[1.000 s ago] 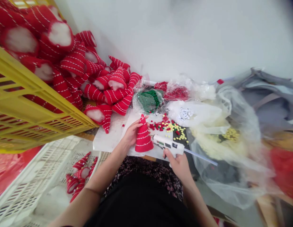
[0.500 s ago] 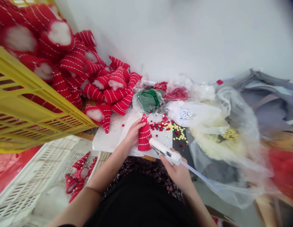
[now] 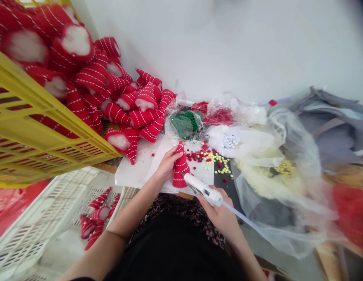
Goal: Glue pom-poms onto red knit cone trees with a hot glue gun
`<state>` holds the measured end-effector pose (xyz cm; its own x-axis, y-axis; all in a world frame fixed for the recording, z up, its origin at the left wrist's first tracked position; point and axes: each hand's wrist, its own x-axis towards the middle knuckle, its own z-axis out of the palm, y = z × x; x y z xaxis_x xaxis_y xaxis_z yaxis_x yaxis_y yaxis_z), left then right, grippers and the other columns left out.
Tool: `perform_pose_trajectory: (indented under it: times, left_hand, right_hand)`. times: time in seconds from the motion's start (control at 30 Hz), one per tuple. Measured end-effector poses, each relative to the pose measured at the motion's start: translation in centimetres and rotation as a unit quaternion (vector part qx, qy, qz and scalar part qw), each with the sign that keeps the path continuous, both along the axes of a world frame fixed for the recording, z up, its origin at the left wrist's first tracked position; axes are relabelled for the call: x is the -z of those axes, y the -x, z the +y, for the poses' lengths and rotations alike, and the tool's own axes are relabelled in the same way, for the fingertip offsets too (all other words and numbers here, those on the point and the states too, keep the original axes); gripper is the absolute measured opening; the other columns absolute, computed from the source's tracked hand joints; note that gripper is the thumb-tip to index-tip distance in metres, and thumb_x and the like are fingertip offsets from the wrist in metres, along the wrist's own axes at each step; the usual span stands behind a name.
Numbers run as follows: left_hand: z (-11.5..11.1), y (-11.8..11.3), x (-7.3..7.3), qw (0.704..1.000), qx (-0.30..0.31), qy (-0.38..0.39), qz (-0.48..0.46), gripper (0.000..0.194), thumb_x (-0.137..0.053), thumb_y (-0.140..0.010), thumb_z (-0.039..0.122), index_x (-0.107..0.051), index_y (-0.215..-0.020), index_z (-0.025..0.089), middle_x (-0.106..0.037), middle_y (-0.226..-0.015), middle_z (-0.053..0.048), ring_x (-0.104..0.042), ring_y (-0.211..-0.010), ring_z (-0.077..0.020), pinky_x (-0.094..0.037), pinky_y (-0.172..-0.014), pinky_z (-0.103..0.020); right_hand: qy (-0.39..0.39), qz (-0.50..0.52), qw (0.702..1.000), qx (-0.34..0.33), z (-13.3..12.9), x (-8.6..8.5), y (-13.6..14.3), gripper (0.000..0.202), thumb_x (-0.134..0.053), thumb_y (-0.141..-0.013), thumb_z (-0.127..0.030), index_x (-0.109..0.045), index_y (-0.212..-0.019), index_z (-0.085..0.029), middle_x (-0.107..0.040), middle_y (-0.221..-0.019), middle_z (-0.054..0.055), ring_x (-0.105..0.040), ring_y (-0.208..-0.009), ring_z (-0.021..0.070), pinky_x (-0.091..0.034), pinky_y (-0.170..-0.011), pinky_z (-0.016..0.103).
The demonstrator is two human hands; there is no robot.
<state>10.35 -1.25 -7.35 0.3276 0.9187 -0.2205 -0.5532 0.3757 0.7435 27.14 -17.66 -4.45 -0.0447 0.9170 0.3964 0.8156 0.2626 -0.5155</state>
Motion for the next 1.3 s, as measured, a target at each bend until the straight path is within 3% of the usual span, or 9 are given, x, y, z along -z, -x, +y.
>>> perform_pose_trajectory:
  times: [0.17,0.5,0.9,1.03,1.17,1.3]
  left_hand:
    - [0.1,0.4,0.0,1.0,0.011,0.021,-0.014,0.054,-0.083,-0.072,0.022,-0.072,-0.126,0.018,-0.073,-0.082,-0.001,-0.063,-0.069,-0.0147,-0.05,-0.068,-0.027]
    - [-0.3,0.3,-0.5,1.0,0.025,0.008,-0.018,0.055,-0.083,-0.073,0.02,-0.074,-0.127,0.018,-0.076,-0.089,-0.004,-0.064,-0.071,-0.0151,-0.05,-0.071,-0.027]
    - [-0.2,0.6,-0.2,0.999,0.034,0.011,-0.03,0.063,-0.084,-0.074,0.024,-0.07,-0.134,0.017,-0.075,-0.085,-0.004,-0.065,-0.069,-0.0148,-0.051,-0.07,-0.026]
    - [-0.2,0.8,0.0,0.998,0.044,0.003,-0.035,0.064,-0.083,-0.075,0.026,-0.067,-0.136,0.016,-0.076,-0.088,-0.005,-0.068,-0.073,-0.0169,-0.051,-0.069,-0.026]
    - [-0.4,0.9,-0.1,0.998,0.051,0.007,-0.04,0.064,-0.082,-0.077,0.027,-0.065,-0.137,0.015,-0.078,-0.095,-0.008,-0.072,-0.079,-0.0211,-0.055,-0.073,-0.031]
    - [-0.5,1.1,-0.2,0.997,0.058,0.006,-0.046,0.062,-0.083,-0.076,0.027,-0.066,-0.135,0.014,-0.078,-0.105,-0.012,-0.074,-0.089,-0.0255,-0.058,-0.081,-0.036]
  right_hand:
    - [-0.017,-0.014,1.0,0.014,-0.3,-0.2,-0.7,0.026,-0.055,-0.104,-0.04,-0.071,-0.098,-0.021,-0.076,-0.082,0.007,-0.072,-0.07,0.0219,-0.055,-0.074,0.033]
    - [-0.04,0.02,0.999,0.016,1.4,-0.2,0.6,0.039,-0.049,-0.107,-0.045,-0.075,-0.091,-0.02,-0.078,-0.082,0.01,-0.075,-0.07,0.0254,-0.058,-0.068,0.034]
    - [-0.004,0.06,0.996,0.066,0.5,1.5,-0.6,0.034,-0.058,-0.102,-0.047,-0.076,-0.099,-0.019,-0.079,-0.085,0.01,-0.076,-0.073,0.0256,-0.063,-0.074,0.036]
    - [-0.007,0.111,0.988,0.103,0.8,1.7,-0.9,0.034,-0.063,-0.098,-0.048,-0.076,-0.102,-0.017,-0.081,-0.093,0.014,-0.079,-0.084,0.0307,-0.065,-0.075,0.04]
    - [0.018,0.174,0.981,0.08,1.5,1.3,-0.5,0.03,-0.066,-0.095,-0.044,-0.077,-0.101,-0.017,-0.082,-0.092,0.013,-0.08,-0.085,0.0311,-0.067,-0.077,0.04]
    - [0.025,0.21,0.974,0.079,1.8,1.0,-0.1,0.029,-0.066,-0.094,-0.045,-0.076,-0.09,-0.018,-0.081,-0.082,0.011,-0.079,-0.075,0.0299,-0.066,-0.083,0.044]
